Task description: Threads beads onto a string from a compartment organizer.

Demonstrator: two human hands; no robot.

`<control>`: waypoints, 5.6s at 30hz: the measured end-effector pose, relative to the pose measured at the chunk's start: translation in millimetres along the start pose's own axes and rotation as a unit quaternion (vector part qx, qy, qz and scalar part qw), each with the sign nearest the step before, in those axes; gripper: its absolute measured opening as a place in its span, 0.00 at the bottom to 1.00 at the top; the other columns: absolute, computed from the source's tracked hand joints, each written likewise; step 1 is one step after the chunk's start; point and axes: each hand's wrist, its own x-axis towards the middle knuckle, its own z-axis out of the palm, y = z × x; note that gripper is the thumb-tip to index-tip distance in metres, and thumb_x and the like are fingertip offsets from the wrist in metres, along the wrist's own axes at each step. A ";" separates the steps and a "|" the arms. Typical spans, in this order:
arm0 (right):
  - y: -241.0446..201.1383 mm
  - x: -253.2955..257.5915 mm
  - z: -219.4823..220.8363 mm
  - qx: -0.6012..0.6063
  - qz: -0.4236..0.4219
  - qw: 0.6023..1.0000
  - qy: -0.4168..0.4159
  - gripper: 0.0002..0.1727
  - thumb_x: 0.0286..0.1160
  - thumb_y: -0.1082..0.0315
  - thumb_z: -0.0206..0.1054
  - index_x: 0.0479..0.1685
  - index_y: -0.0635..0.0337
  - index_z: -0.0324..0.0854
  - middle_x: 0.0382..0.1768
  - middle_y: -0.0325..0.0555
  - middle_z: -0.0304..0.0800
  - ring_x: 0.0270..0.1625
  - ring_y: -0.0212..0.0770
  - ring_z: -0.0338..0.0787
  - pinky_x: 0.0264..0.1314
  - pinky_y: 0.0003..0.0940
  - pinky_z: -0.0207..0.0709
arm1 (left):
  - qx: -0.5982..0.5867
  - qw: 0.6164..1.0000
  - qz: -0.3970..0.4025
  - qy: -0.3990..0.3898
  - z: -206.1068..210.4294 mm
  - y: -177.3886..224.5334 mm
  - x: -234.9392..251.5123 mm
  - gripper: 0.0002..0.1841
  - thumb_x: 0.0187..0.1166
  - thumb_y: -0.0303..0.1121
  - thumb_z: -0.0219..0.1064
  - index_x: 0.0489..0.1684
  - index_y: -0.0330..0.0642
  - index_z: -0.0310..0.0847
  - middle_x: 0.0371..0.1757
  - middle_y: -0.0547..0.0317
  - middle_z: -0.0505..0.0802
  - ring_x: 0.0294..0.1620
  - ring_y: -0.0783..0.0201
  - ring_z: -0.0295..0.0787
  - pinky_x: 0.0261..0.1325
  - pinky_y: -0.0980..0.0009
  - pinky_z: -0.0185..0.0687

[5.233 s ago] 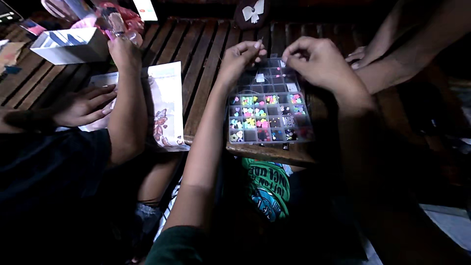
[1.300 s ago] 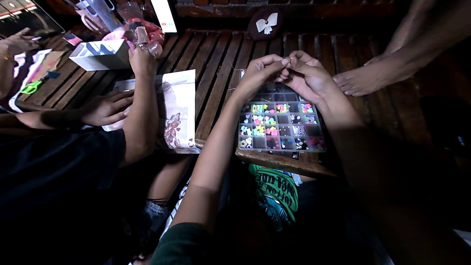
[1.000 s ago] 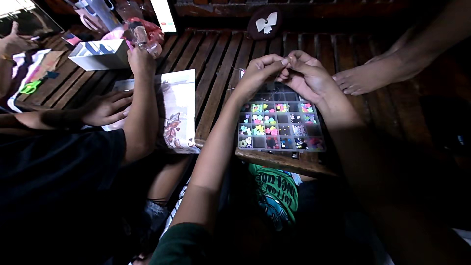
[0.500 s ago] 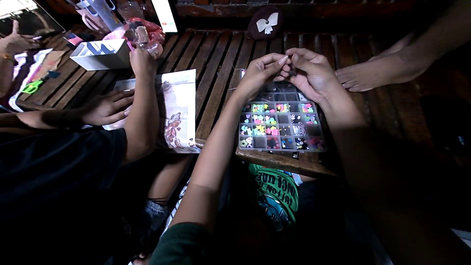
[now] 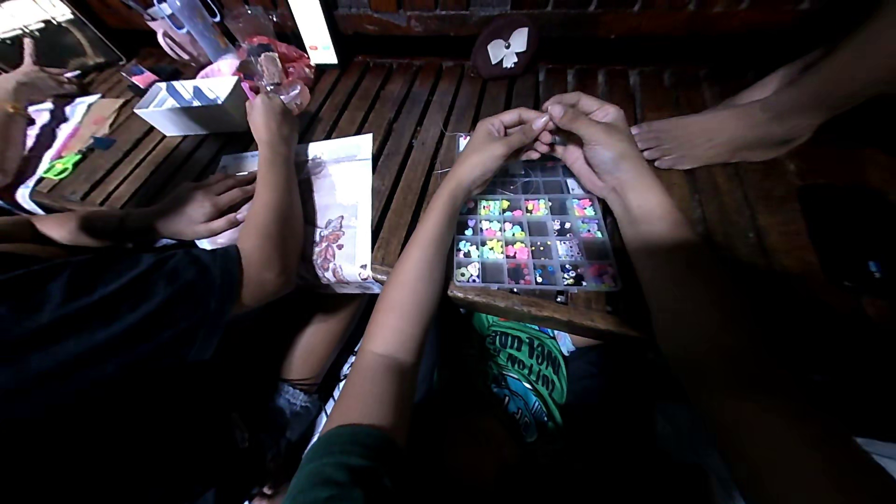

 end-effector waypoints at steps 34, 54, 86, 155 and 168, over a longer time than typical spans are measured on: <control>-16.2 7.0 -31.1 0.022 -0.044 0.980 0.193 0.08 0.94 0.67 0.49 0.51 0.54 0.73 0.40 0.31 0.86 0.41 0.27 0.89 0.50 0.25 0.85 | 0.028 0.994 -0.105 0.017 -9.8 10.4 -3.0 0.13 0.93 0.30 0.53 0.46 0.33 0.83 0.39 0.61 0.93 0.40 0.73 0.90 0.50 0.75 0.87; -21.7 5.9 -35.5 0.029 -0.061 0.981 0.182 0.09 0.95 0.65 0.48 0.50 0.52 0.74 0.40 0.31 0.85 0.42 0.28 0.87 0.51 0.27 0.84 | 0.109 0.989 -0.095 0.002 -14.4 1.8 -0.5 0.12 0.91 0.30 0.57 0.47 0.33 0.86 0.41 0.61 0.94 0.39 0.75 0.88 0.47 0.77 0.84; -4.3 8.3 -24.5 -0.321 -0.124 0.939 0.025 0.10 0.79 0.66 0.70 0.49 0.64 0.87 0.57 0.48 0.85 0.60 0.27 0.83 0.63 0.20 0.76 | 0.229 0.972 0.040 0.031 -16.2 6.3 -0.5 0.13 0.86 0.28 0.62 0.62 0.32 0.85 0.56 0.54 0.93 0.50 0.73 0.88 0.55 0.74 0.83; -5.1 -132.4 -23.5 -0.586 -0.229 0.775 -0.056 0.14 0.84 0.47 0.60 0.51 0.35 0.91 0.52 0.34 0.87 0.54 0.40 0.84 0.55 0.44 0.76 | 0.021 0.992 0.024 0.119 -18.9 6.7 6.0 0.08 0.88 0.26 0.60 0.51 0.33 0.83 0.38 0.61 0.91 0.39 0.71 0.89 0.50 0.76 0.87; -21.8 -144.9 27.5 -0.603 -0.093 0.779 -0.143 0.02 0.69 0.71 0.75 0.35 0.55 0.93 0.44 0.50 0.89 0.46 0.56 0.86 0.49 0.57 0.74 | 0.028 0.993 0.011 0.111 -17.6 7.8 4.8 0.06 0.88 0.25 0.59 0.49 0.34 0.82 0.38 0.62 0.91 0.39 0.72 0.89 0.50 0.76 0.87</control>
